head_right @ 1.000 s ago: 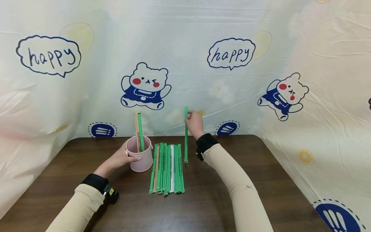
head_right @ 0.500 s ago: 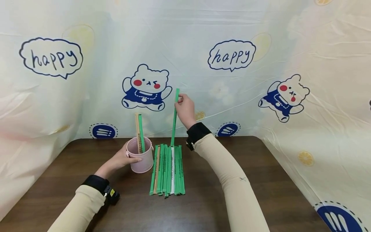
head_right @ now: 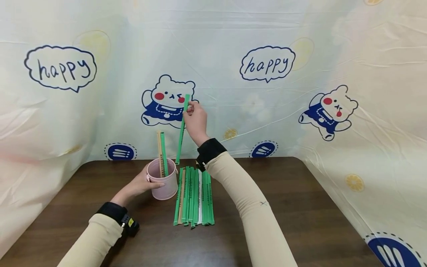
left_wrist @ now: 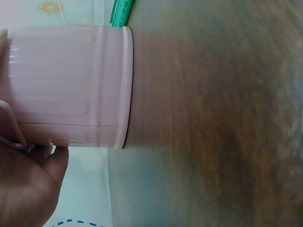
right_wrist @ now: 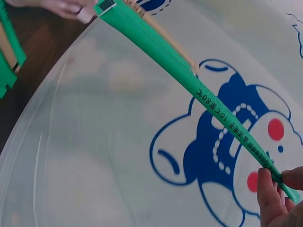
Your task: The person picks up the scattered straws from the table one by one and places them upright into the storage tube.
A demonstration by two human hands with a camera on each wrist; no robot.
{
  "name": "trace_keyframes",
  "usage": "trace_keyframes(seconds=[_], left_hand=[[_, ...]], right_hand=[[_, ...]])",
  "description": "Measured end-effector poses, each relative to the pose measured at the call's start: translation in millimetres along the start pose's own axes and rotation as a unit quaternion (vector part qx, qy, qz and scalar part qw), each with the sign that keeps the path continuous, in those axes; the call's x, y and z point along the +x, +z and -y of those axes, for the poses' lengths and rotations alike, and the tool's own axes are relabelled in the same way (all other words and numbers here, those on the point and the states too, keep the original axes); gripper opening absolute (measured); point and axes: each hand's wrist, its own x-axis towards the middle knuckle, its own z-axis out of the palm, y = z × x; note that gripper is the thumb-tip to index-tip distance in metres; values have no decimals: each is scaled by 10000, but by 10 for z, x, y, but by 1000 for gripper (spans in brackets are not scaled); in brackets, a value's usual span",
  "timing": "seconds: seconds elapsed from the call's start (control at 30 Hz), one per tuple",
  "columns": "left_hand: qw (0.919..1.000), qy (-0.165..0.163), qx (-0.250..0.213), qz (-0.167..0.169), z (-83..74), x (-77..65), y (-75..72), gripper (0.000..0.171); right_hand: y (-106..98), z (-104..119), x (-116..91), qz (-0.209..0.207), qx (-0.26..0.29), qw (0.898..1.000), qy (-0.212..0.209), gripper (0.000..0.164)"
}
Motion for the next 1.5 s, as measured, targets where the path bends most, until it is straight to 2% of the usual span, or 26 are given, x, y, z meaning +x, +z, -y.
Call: trace_keyframes(seconds=[0.1,0.27,0.73,1.03,1.2,1.5], left_hand=[[9999,101,-64,1,9,10,1,100],[9999,54,-109,-12,9,24,-11,101],[9999,-68,-135,39,38,32,18,103],[9999,-11,-114,37,19,33,4,102],[9999,-93,-82,36,30,35,13,102],[10000,-1,-52,-38,41,25,0,102]], right_hand=[[84,17,-16,28,57,10000,-59,38],[223,-15,-85,179,-15,9998,-114,38],[513,-406,-496,771,-578,9953,111,40],[607,-516,-646,1028,-1008,9895,115,38],[633,-576,-677,1181,-1076,9869,230,39],[646,-601,-710,1392,-1177,9829,258,43]])
